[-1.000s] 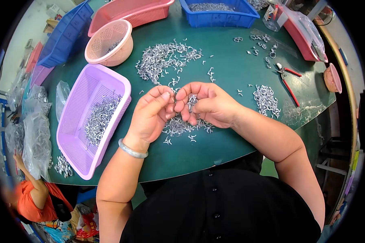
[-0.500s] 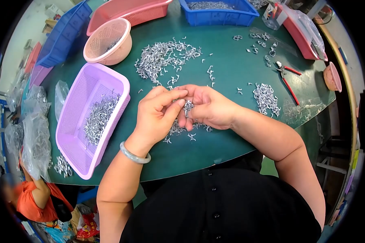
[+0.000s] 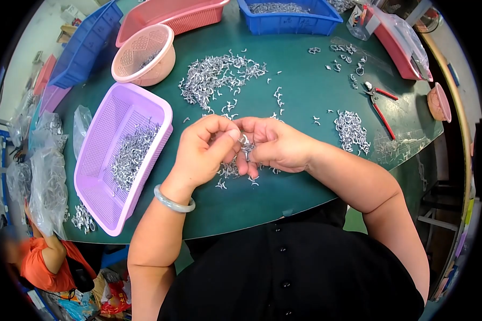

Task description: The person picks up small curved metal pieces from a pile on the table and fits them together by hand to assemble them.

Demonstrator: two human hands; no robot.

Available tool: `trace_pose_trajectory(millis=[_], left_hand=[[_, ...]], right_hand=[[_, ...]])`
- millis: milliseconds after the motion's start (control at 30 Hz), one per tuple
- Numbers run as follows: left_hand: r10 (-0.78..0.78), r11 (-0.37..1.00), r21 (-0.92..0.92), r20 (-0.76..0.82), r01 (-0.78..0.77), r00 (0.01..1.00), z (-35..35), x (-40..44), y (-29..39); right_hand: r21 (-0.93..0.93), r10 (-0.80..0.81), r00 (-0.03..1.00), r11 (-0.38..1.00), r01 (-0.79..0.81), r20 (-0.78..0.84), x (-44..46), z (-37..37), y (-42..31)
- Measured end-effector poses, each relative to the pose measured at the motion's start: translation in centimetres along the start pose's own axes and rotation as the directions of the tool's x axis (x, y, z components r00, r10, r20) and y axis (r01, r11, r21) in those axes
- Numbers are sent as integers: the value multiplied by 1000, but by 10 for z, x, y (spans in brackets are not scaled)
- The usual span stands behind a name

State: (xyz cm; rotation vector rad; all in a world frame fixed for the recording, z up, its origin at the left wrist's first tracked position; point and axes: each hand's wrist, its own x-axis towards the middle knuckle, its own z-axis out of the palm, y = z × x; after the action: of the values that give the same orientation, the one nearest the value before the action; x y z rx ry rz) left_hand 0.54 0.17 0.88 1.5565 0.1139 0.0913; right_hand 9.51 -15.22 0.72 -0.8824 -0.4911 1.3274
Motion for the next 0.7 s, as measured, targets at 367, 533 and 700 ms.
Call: trace_pose_trajectory(millis=[367, 533, 700], left_hand=[[-59, 981, -183, 1, 58, 998, -1, -1, 4], [-106, 973, -210, -42, 95, 993, -2, -1, 5], [-187, 931, -329, -65, 155, 980, -8, 1, 1]], right_hand=[[-27, 3, 989, 1000, -7, -149, -1, 0, -3], [28, 21, 989, 999, -17, -146, 0, -2, -3], [77, 34, 991, 997, -24, -127, 0, -5, -4]])
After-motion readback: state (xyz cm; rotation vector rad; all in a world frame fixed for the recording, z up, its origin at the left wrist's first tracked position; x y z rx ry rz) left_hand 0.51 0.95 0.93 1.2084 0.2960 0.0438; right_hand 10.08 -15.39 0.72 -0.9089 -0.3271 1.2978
